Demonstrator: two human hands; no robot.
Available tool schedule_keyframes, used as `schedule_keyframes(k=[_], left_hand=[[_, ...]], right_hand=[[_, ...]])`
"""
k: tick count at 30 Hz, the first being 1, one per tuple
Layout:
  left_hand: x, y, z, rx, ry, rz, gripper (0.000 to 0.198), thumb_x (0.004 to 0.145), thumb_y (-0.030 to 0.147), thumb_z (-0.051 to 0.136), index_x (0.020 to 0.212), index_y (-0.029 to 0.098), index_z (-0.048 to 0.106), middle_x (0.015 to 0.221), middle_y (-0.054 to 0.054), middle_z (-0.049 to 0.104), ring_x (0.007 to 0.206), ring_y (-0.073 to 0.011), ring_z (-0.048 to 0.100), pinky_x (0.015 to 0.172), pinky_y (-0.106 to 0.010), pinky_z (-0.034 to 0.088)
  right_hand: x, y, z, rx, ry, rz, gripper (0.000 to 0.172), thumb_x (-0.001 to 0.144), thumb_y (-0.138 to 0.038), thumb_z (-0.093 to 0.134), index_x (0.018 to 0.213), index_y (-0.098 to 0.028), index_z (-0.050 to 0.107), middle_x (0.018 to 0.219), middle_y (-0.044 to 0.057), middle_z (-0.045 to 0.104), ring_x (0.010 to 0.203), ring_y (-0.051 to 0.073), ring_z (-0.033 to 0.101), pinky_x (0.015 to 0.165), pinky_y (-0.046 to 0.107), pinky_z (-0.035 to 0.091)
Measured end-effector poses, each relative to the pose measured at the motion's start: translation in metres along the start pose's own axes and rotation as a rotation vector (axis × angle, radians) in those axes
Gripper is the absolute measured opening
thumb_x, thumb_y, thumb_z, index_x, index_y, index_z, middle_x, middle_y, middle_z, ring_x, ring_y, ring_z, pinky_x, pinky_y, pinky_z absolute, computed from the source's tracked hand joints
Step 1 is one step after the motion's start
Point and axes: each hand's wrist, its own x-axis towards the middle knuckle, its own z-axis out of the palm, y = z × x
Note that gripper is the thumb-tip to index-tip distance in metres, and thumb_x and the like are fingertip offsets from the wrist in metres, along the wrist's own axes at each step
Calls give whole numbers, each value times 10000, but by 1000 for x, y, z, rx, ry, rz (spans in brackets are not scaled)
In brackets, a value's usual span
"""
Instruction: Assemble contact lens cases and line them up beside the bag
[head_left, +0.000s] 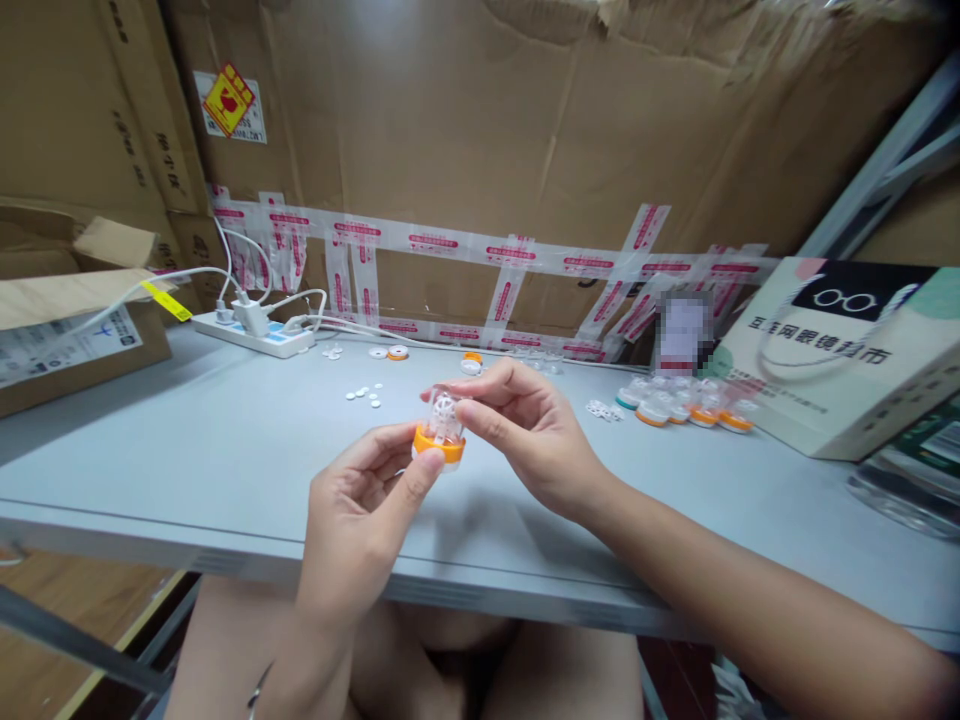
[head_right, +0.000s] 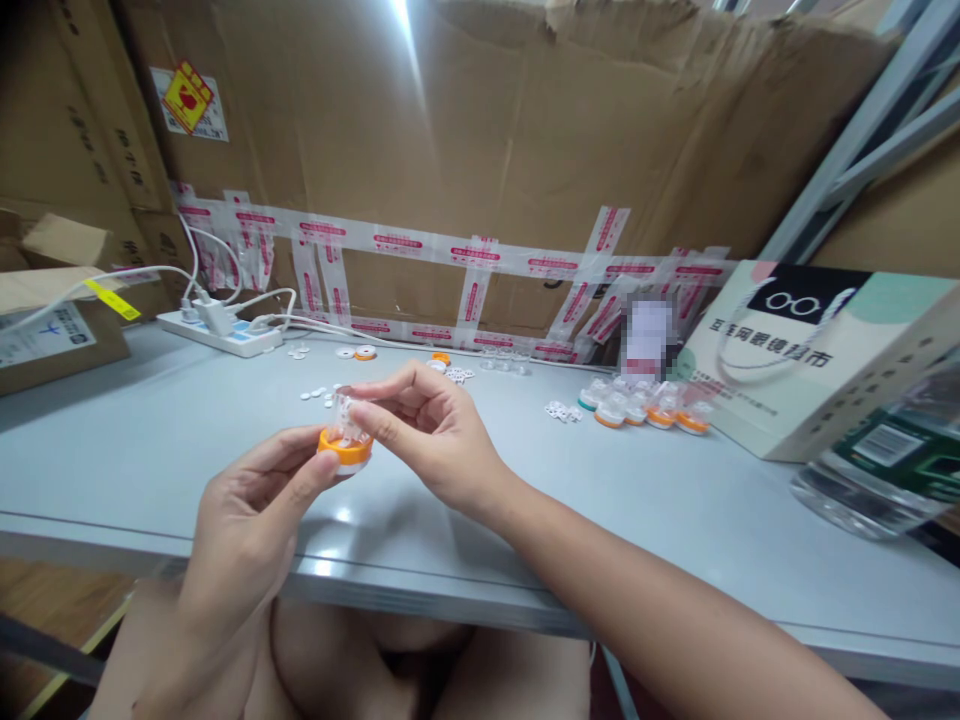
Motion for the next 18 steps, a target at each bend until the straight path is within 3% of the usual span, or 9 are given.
schedule_keyframes(k=[8, 14, 18], left_hand=[[1, 1, 0, 1, 33, -14, 177, 754, 273, 737, 897, 173, 713, 843, -28, 743, 771, -144, 698, 722, -202, 569], [0, 3, 1, 93, 18, -25, 189, 754, 300, 728, 887, 166, 712, 862, -52, 749, 784, -179, 703, 721, -238, 572], [0, 1, 1, 42, 20, -20, 182, 760, 307, 727, 885, 176, 714, 852, -40, 745, 773, -158, 695, 713, -221, 570]], right_hand=[[2, 2, 2, 17, 27, -15, 159, 717, -293, 755, 759, -234, 613, 898, 0, 720, 852, 150, 675, 767, 327, 552], [3, 5, 1, -24, 76, -38, 229, 658, -301, 799, 694, -232, 583, 731, -37, 636, 783, 127, 639, 734, 284, 528], [1, 7, -1, 63, -5, 10, 135, 755, -302, 723, 780, -247, 603, 924, -17, 688, 908, 126, 632, 806, 292, 509]])
